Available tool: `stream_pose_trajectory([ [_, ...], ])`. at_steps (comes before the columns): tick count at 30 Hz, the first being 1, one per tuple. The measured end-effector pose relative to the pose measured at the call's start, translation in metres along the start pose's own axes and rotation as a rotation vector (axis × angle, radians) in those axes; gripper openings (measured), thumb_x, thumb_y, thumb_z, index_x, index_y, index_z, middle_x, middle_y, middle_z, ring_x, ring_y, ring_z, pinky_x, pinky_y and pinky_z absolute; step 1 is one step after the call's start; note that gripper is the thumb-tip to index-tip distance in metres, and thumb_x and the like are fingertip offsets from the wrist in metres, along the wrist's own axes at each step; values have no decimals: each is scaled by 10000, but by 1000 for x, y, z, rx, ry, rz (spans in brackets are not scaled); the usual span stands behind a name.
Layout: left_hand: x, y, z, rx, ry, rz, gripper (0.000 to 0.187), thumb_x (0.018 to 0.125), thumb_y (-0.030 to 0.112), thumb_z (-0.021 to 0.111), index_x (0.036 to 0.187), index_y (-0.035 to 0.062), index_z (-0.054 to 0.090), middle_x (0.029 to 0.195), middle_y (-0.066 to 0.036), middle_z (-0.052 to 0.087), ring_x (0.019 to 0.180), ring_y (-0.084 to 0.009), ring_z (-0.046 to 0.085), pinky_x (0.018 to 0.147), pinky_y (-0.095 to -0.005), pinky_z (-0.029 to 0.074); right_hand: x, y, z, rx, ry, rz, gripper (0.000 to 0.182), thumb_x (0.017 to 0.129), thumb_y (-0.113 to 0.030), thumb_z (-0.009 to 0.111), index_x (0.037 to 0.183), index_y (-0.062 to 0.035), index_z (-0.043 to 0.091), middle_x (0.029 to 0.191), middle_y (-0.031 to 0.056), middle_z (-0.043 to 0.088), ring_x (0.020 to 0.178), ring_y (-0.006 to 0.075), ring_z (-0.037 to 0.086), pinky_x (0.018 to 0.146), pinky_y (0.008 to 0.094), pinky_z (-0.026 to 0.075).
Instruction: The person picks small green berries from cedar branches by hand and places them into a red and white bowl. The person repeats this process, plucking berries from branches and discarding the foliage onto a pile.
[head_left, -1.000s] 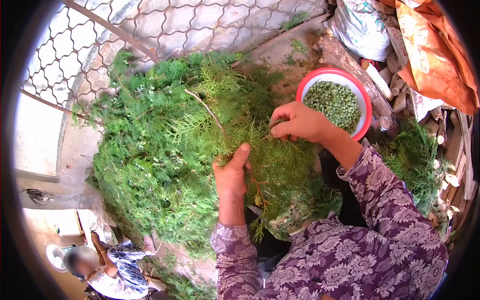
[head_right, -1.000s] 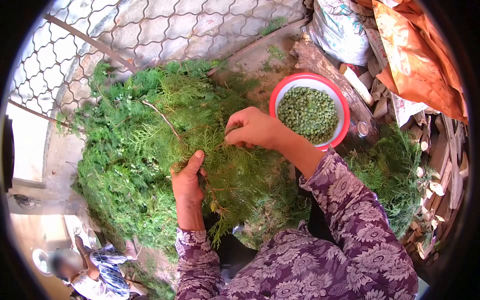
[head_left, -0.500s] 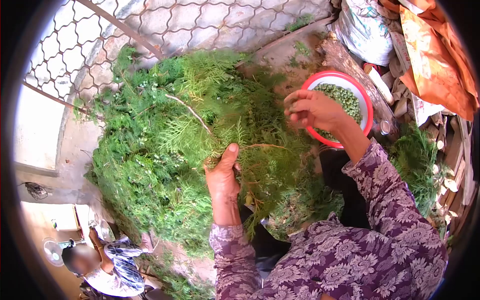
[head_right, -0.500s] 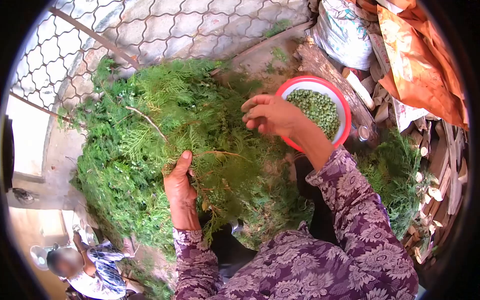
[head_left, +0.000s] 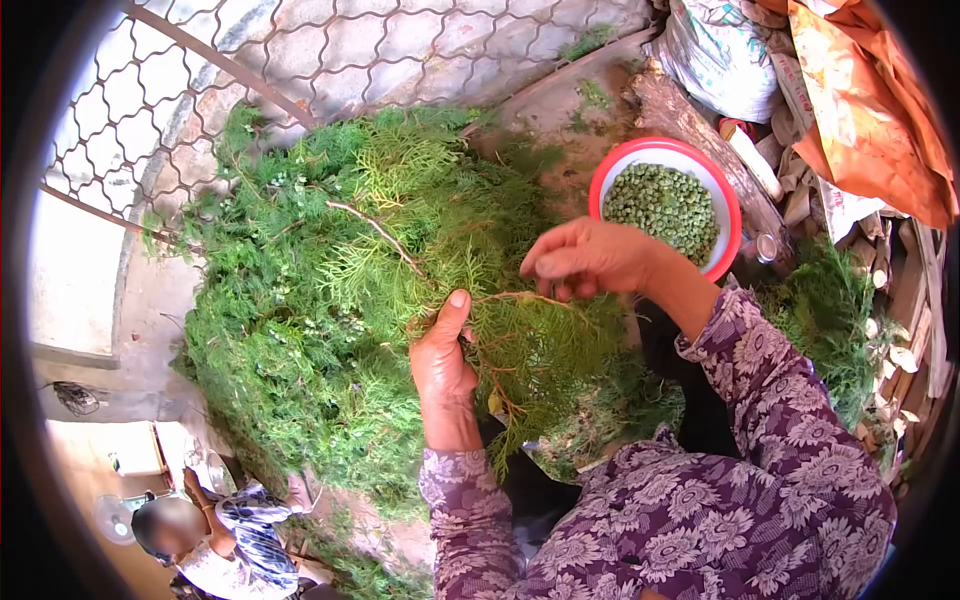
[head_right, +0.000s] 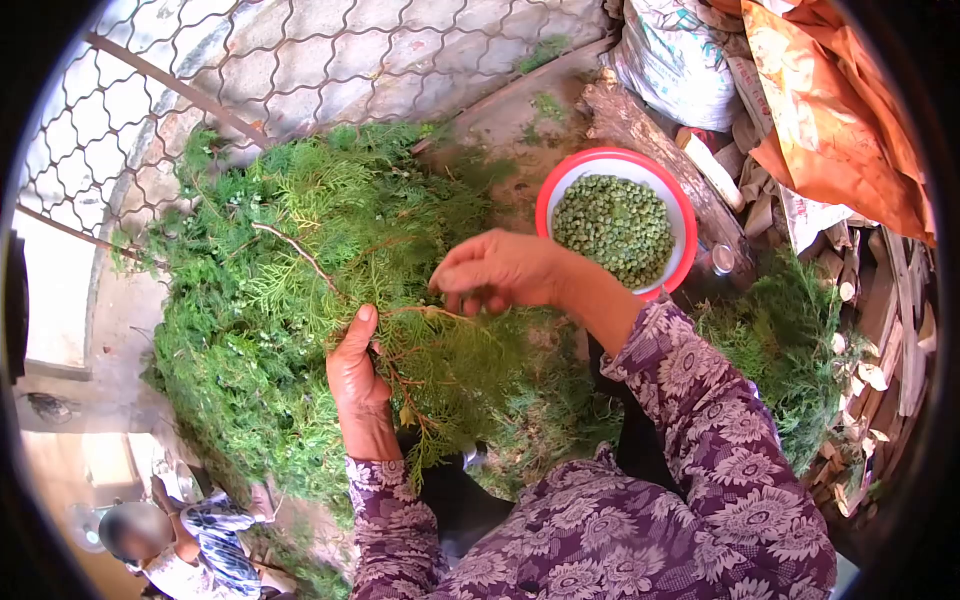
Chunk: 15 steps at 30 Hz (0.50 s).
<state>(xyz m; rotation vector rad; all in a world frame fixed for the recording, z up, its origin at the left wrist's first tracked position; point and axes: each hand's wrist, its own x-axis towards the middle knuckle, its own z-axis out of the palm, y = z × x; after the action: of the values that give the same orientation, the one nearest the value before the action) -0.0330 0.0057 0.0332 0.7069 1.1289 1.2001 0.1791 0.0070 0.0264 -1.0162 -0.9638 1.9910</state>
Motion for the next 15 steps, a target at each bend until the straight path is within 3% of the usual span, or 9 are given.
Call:
stream_pose_trajectory([
  [1,1,-1,0,-18,-13,-9,252,687,138,744,872,29,612,775,-15,605,633,-91,505,525,-213,363,2,5,1,3,-1,-3,239,810,-264,611,938,-62,605,699,-20,563,523,50,484,424,171,342],
  [3,2,-1,-1,-19,-9,-33,251,690,136,742,875,28,611,773,-16,604,623,-92,502,528,-213,369,6,11,6,-18,-201,48,291,805,-274,603,989,-49,613,713,-29,581,500,37,444,421,160,318],
  [11,4,-6,2,-84,-19,-86,275,703,107,727,918,3,590,785,-23,604,644,-95,517,560,-221,396,5,13,5,42,-198,-9,213,776,-203,615,910,-37,613,669,-39,555,498,28,437,426,165,300],
  [14,3,-7,2,-29,2,-4,298,701,99,726,940,6,576,783,-24,603,637,-96,524,540,-221,401,4,10,9,-57,-145,-9,165,768,-178,602,845,-33,592,678,-23,564,526,32,472,444,168,326],
  [15,3,-8,0,24,-31,27,290,703,105,726,934,14,576,776,-21,601,622,-96,521,523,-221,400,7,12,9,-206,-83,-61,161,727,-169,612,804,-30,591,679,6,573,554,84,513,467,209,366],
])
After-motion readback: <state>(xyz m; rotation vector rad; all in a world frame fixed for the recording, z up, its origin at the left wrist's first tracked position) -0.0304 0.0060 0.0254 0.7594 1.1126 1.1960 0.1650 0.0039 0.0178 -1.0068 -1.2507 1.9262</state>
